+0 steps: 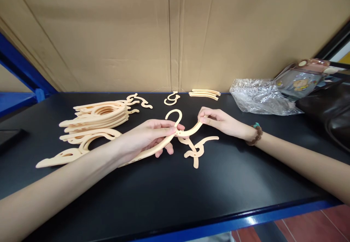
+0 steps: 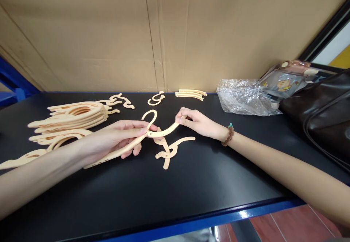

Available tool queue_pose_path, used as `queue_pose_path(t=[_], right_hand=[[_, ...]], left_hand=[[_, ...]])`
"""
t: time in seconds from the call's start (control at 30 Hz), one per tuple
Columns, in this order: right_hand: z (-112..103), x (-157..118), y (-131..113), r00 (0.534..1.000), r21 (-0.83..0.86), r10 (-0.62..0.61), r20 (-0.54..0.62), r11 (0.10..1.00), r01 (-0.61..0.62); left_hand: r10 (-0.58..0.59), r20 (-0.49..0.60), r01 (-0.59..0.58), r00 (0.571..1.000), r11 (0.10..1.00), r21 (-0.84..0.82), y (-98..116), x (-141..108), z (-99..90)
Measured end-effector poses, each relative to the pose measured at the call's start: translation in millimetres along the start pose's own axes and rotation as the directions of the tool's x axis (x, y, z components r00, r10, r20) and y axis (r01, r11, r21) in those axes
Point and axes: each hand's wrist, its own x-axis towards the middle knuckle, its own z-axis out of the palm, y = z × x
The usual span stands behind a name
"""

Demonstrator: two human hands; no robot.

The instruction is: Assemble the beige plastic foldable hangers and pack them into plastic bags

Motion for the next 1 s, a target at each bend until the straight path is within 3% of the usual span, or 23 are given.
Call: queue_pose_path(t=[0.3, 1.0], right_hand=[[1.1, 0.4, 0.8, 1.000, -0.025, 0.010, -0.009, 1.000, -0.010], [7.2, 1.3, -6.6, 0.997, -0.054, 0.067, -0.041, 0.996, -0.069]], left_hand=[[-0.002, -0.013, 0.002, 1.000, 1.000, 0.006, -1.9, 2.7, 2.3], [0.062, -0.191, -0.018, 0.980, 0.975, 0.222, -7.8, 6.5, 3.9]])
